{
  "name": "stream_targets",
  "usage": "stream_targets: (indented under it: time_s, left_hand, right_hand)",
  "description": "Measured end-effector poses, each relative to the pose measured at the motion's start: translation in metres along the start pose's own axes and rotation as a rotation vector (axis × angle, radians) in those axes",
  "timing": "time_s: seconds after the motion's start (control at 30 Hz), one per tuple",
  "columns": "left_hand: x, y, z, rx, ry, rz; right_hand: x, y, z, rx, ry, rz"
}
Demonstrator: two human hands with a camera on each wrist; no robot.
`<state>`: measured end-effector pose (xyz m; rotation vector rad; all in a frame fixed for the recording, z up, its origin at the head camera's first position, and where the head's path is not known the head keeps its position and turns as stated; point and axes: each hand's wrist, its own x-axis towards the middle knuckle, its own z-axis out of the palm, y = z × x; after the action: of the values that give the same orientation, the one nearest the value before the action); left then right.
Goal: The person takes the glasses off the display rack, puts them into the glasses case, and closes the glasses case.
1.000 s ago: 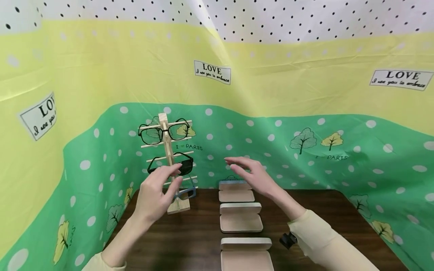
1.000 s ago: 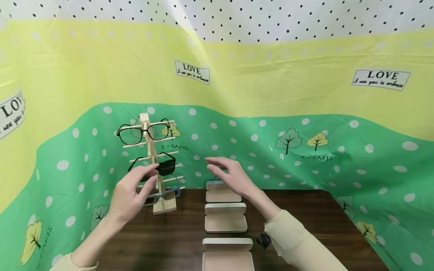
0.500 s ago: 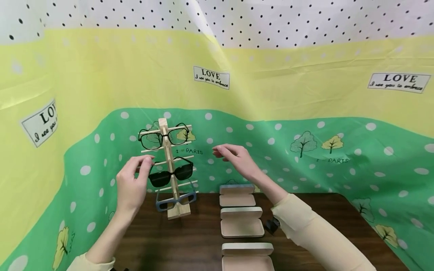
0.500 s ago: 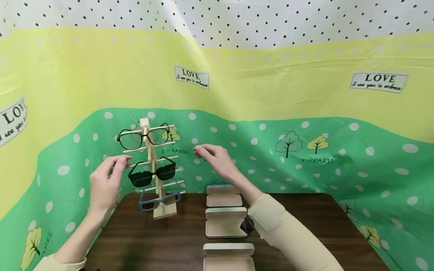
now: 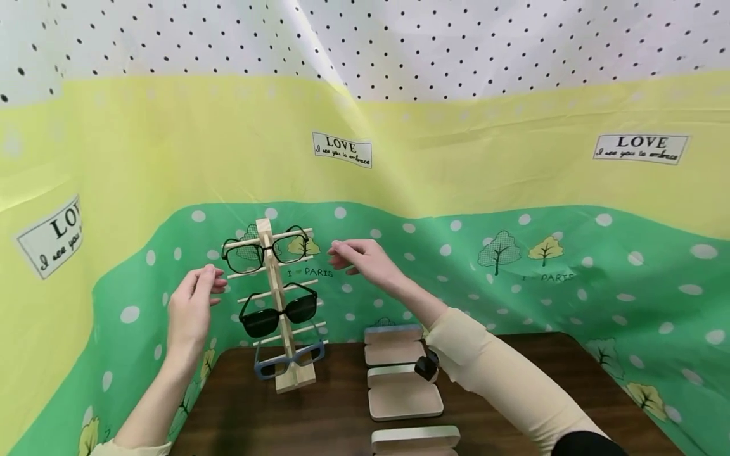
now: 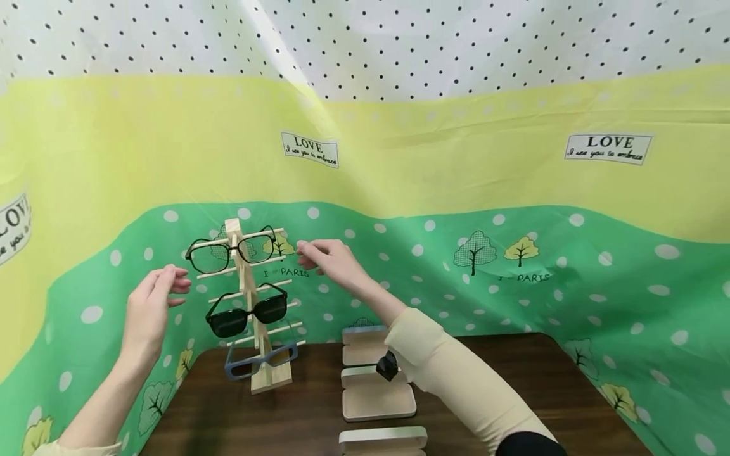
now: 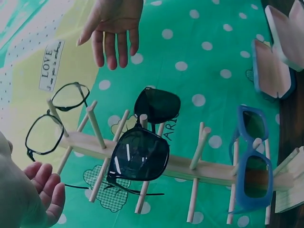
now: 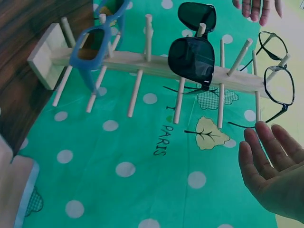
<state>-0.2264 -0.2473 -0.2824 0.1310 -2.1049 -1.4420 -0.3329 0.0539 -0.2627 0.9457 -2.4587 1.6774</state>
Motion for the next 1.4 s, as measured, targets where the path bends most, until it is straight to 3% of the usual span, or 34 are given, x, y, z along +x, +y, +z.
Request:
stream_targets:
  time_s: [0.37, 0.8, 1.07, 1.4]
  left_hand:
    - [0.013, -0.008, 0.002, -0.163, -0.054, -0.115]
    - [0.025, -0.002, 0.011, -0.285, -0.11, -0.141]
    - [0.026, -0.004, 0.018, -0.394, -0.086, -0.156]
    - [0.034, 0.004, 0.019, -0.518, -0.042, -0.109]
  right_hand:
    - [0.021, -0.005, 0.02, 0.037, -0.018, 0.085]
    - [0.044, -0.015, 0.029, 0.102, 0.013, 0.17]
    - [0.046, -0.018, 0.038, 0.102, 0.017, 0.165]
    - [0.054, -0.028, 0.041, 0.101, 0.048, 0.123]
